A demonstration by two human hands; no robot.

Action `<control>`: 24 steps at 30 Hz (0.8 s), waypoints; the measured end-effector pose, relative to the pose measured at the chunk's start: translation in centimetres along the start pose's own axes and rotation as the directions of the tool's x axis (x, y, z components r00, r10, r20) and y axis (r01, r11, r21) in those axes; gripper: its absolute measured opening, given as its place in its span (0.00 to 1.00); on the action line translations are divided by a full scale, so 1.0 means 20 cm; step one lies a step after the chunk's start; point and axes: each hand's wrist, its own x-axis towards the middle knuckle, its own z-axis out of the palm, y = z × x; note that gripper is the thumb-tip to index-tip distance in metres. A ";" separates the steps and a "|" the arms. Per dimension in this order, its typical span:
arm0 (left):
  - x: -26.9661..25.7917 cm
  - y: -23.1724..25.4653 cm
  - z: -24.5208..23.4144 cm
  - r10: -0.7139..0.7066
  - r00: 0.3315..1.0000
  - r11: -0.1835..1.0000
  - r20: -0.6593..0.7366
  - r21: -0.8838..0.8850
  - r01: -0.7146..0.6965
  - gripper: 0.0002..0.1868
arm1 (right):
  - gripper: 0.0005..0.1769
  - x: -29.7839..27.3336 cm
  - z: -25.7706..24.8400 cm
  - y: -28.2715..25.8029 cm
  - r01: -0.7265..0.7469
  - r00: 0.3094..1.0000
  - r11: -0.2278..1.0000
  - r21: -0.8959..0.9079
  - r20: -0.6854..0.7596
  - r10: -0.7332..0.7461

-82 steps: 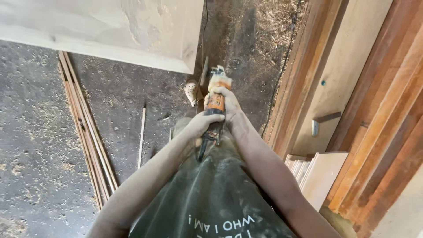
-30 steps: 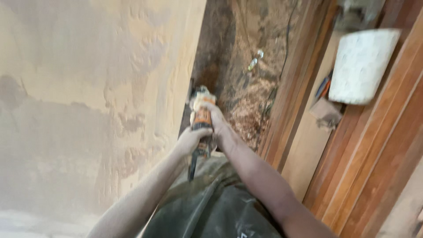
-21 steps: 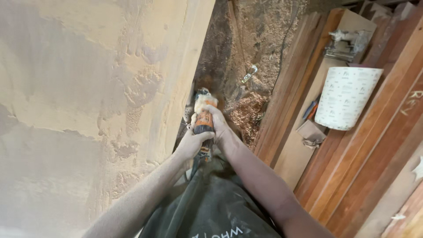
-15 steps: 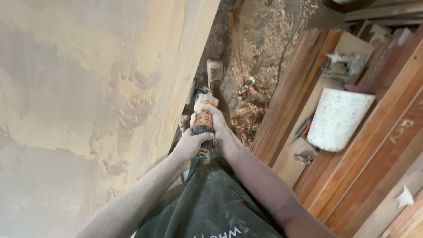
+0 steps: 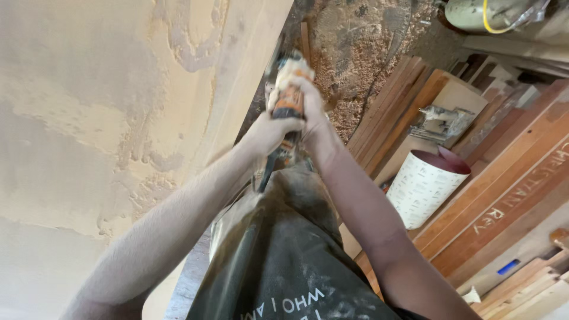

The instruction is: The person sands the edge and surface of a large wooden board using a power sander, occasionally clearing dust with their hand.

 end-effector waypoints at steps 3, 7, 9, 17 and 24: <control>0.10 0.23 0.10 0.039 0.999 0.994 -0.027 0.101 -0.036 0.24 | 0.23 0.09 0.07 -0.30 0.107 0.980 0.994 0.007 0.169 -0.107; 0.21 0.49 0.20 0.104 0.994 0.993 0.040 0.042 -0.106 0.24 | 0.22 0.18 0.12 -0.60 0.163 0.961 0.986 -0.016 0.229 -0.155; 0.22 0.55 0.22 0.163 0.986 0.984 0.026 0.071 -0.164 0.23 | 0.23 0.21 0.11 -0.66 0.155 0.921 0.987 0.050 0.354 -0.162; 0.06 0.20 0.14 0.078 0.994 0.997 -0.071 0.035 -0.076 0.23 | 0.30 0.10 -0.01 -0.19 -0.149 0.955 0.967 0.208 0.283 0.086; 0.32 0.67 0.28 0.103 0.993 0.990 0.064 0.085 -0.109 0.27 | 0.24 0.06 0.21 -0.80 0.203 0.979 0.963 -0.180 0.068 -0.194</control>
